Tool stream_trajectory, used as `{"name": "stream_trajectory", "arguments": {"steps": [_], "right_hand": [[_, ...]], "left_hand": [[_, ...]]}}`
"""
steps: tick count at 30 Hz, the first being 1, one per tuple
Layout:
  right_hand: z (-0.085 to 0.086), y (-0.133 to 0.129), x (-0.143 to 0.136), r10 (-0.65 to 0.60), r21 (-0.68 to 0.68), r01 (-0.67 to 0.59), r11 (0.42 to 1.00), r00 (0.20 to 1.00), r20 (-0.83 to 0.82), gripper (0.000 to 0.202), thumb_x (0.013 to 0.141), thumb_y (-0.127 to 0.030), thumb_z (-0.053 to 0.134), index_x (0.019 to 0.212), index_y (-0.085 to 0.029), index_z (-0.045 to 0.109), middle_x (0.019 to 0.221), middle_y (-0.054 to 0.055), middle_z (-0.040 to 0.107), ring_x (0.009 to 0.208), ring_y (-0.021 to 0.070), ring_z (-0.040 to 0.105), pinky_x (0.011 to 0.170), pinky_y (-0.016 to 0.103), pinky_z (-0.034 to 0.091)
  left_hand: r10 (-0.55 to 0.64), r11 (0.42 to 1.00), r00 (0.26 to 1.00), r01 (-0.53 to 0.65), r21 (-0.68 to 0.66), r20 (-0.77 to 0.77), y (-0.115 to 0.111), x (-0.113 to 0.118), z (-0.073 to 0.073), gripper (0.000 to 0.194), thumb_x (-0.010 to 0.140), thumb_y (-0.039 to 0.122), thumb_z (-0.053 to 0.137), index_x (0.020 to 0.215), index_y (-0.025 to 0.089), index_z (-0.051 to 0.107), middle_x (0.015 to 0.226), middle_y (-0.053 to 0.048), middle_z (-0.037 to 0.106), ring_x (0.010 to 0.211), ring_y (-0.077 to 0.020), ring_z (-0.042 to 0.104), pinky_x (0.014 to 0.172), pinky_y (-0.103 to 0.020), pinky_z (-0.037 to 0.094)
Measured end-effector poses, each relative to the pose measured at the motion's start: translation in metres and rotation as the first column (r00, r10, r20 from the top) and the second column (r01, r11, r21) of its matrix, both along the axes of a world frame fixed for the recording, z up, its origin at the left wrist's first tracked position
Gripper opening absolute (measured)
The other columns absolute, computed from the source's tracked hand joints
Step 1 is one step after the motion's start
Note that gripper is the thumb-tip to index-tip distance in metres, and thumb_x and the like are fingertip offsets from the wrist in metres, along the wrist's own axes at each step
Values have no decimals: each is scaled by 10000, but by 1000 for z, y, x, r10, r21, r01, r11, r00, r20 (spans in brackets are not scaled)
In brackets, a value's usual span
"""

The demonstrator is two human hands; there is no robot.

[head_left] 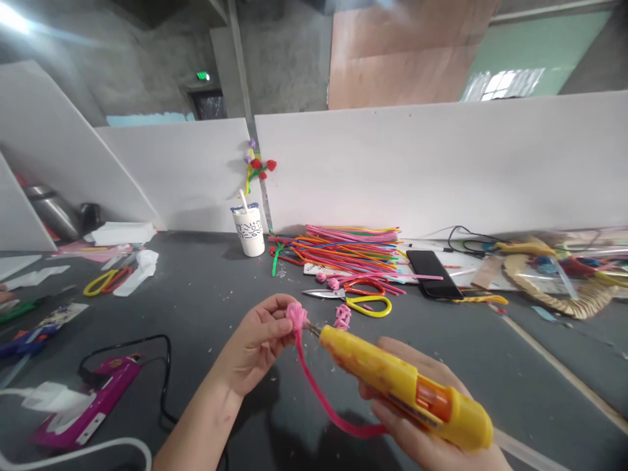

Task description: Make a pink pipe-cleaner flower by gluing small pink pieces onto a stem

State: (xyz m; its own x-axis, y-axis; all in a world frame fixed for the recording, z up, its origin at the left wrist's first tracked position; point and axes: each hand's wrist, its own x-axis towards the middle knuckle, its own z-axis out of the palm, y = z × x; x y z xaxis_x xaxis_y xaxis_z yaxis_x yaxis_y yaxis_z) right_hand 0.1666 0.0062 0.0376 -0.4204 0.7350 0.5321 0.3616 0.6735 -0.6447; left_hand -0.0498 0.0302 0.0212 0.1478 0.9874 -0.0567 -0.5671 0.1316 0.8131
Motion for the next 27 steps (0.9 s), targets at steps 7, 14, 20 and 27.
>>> {"name": "stream_trajectory", "arguments": {"steps": [7,14,20,27], "right_hand": [[3,-3,-4,-16,77,6,997,990,137,238,855,-213,464,619,-225,497,541,-12,505,492,147,521,470,245,434],[-5,-11,-5,-145,138,129,982,982,117,301,906,-279,457,620,-245,544,598,32,568,559,187,585,524,281,508],[-6,-7,-5,-87,113,70,991,985,148,272,869,-231,474,598,-234,457,555,-8,518,518,153,560,491,242,468],[-4,-5,-5,-39,61,31,998,989,141,251,864,-236,478,616,-226,446,547,-20,520,510,138,546,470,220,433]], "left_hand": [[-11,1000,1000,11,19,-6,-1,0,2,294,579,207,897,808,137,727,711,-27,726,578,-72,632,548,-113,501],[-26,999,1000,26,27,0,-3,2,1,283,593,210,889,808,134,720,723,-26,720,601,-76,630,559,-118,503],[-28,999,1000,28,21,3,-2,1,0,293,590,213,889,818,140,721,726,-29,722,605,-85,634,576,-134,513],[-15,1000,1000,15,-2,3,-2,2,-1,311,569,216,901,809,143,718,721,-28,722,604,-87,640,585,-140,518]]}}
